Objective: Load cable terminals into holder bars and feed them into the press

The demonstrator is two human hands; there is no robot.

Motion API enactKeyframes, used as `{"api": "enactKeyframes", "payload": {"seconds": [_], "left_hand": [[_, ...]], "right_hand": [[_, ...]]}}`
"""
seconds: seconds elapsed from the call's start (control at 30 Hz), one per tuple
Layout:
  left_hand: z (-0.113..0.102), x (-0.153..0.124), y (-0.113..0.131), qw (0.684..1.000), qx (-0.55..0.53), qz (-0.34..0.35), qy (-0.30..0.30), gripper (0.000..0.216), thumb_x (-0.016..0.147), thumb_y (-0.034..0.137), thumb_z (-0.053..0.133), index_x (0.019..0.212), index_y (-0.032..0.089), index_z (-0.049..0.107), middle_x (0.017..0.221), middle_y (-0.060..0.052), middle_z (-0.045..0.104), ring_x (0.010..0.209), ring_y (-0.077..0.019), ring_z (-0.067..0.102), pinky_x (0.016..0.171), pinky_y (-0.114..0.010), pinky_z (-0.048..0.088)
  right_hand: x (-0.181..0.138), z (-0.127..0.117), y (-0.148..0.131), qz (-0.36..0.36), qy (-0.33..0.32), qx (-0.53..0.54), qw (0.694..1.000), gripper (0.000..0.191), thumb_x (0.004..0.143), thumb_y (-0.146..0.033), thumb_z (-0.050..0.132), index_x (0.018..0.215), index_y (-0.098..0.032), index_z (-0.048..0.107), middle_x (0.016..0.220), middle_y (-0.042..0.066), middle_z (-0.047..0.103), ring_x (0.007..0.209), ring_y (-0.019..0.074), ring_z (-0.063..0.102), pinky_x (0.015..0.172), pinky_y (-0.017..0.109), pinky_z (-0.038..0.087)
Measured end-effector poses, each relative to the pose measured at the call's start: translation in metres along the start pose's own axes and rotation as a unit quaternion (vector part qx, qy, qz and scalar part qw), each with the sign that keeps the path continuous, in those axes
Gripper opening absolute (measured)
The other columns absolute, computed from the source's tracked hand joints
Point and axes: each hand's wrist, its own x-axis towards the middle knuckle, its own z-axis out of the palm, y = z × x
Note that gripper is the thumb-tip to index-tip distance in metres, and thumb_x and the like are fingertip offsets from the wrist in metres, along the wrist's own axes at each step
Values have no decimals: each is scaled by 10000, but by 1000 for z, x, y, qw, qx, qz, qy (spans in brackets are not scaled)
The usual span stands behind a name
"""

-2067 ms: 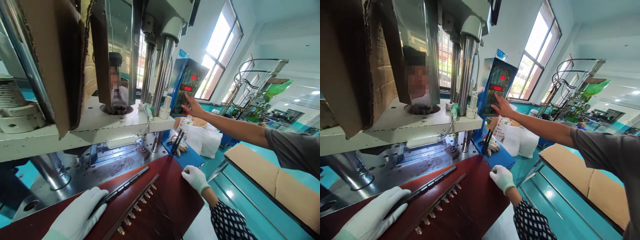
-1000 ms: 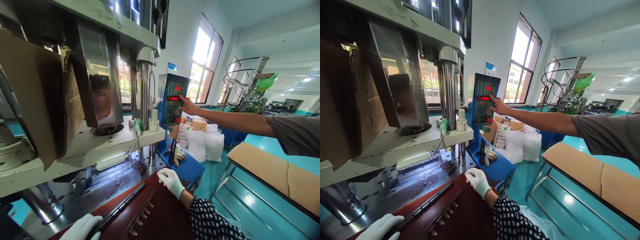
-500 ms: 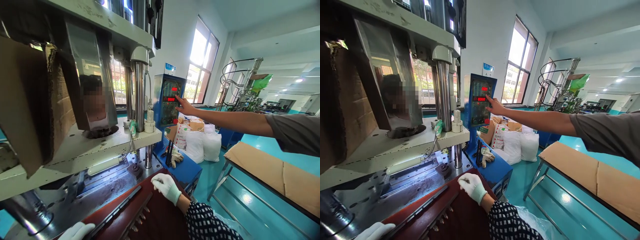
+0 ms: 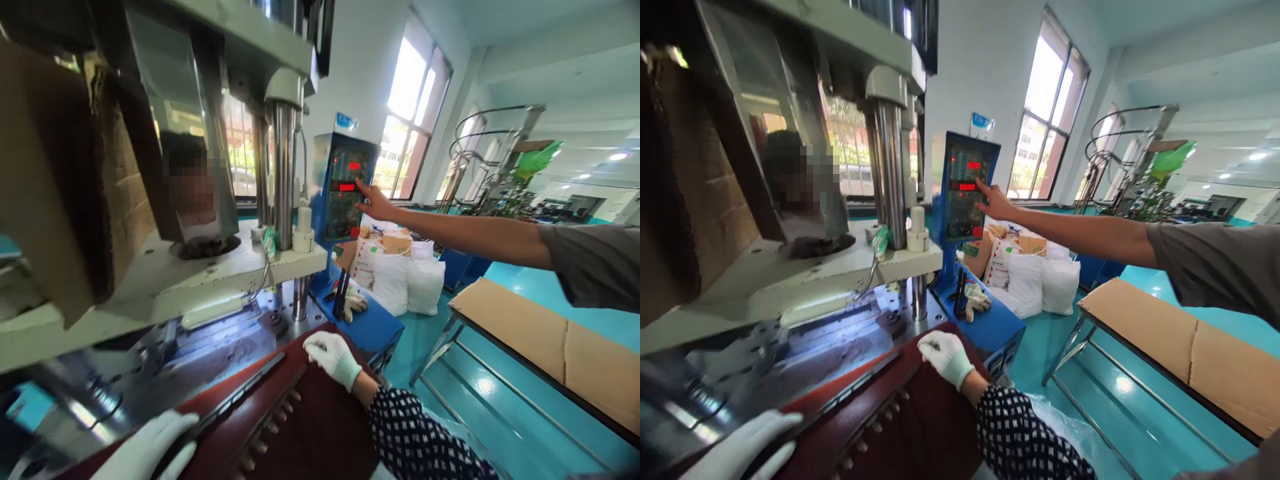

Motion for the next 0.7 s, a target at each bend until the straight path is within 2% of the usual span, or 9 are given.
{"api": "enactKeyframes", "payload": {"seconds": [0.07, 0.13, 0.2, 0.23, 0.33, 0.43, 0.5, 0.6, 0.7], "left_hand": [[-12, -2, 7, 999, 8, -40, -22, 280, 903, 479, 502, 1032, 293, 666, 1019, -19, 728, 961, -223, 701, 877, -333, 590], [-23, 1, 17, 997, 30, -38, -57, 342, 942, 477, 461, 1084, 220, 637, 1104, -62, 695, 1045, -221, 655, 992, -362, 515], [-27, 8, 31, 992, 57, -37, -109, 364, 976, 459, 407, 1035, 185, 638, 1078, -82, 674, 1007, -212, 635, 959, -359, 499], [-25, 12, 41, 985, 62, -32, -155, 380, 987, 461, 386, 1025, 187, 646, 1052, -78, 673, 980, -210, 630, 935, -359, 497], [-6, 23, 78, 967, 77, -72, -231, 397, 972, 495, 434, 1037, 176, 661, 1015, -92, 667, 946, -232, 630, 868, -371, 498], [22, 28, 111, 954, 130, -147, -228, 341, 953, 440, 503, 1043, 144, 647, 1029, -125, 639, 963, -268, 617, 841, -397, 488], [36, 31, 123, 947, 153, -187, -212, 276, 967, 371, 477, 1000, 146, 634, 1012, -122, 621, 959, -266, 605, 815, -389, 478], [44, 31, 125, 945, 156, -205, -202, 225, 966, 322, 468, 946, 153, 615, 987, -111, 612, 939, -246, 593, 806, -372, 467], [37, 30, 117, 951, 119, -213, -192, 203, 962, 314, 475, 932, 156, 599, 941, -89, 618, 872, -213, 596, 800, -356, 470]], "right_hand": [[-1, -2, -1, 8, -14, 7, 1000, 218, 871, -277, 546, 895, -148, 721, 695, 9, 666, 608, 113, 562, 652, 232, 447], [2, 0, 4, 22, -21, 20, 999, 259, 876, -327, 549, 956, -142, 712, 743, 19, 671, 628, 116, 564, 671, 242, 454], [7, 3, 11, 31, -29, 36, 998, 310, 882, -383, 548, 1001, -140, 700, 774, 27, 673, 658, 124, 571, 684, 250, 458], [9, 4, 14, 32, -35, 43, 998, 324, 879, -402, 553, 1001, -140, 698, 772, 28, 670, 664, 127, 571, 684, 253, 459], [9, 6, 15, 27, -44, 57, 997, 344, 872, -430, 564, 994, -137, 698, 747, 27, 663, 659, 131, 570, 670, 259, 458], [6, 5, 12, 23, -44, 65, 997, 353, 872, -432, 564, 1009, -135, 698, 758, 36, 670, 666, 136, 576, 647, 260, 455], [5, 6, 10, 27, -46, 71, 996, 348, 871, -426, 564, 1006, -135, 698, 770, 42, 677, 675, 139, 582, 641, 260, 457], [7, 5, 9, 34, -46, 86, 995, 343, 863, -427, 567, 990, -136, 697, 765, 47, 679, 675, 143, 586, 642, 267, 465], [5, 3, 6, 30, -12, 107, 994, 384, 874, -447, 541, 1053, -133, 670, 884, 74, 693, 708, 146, 589, 702, 293, 489]]}}
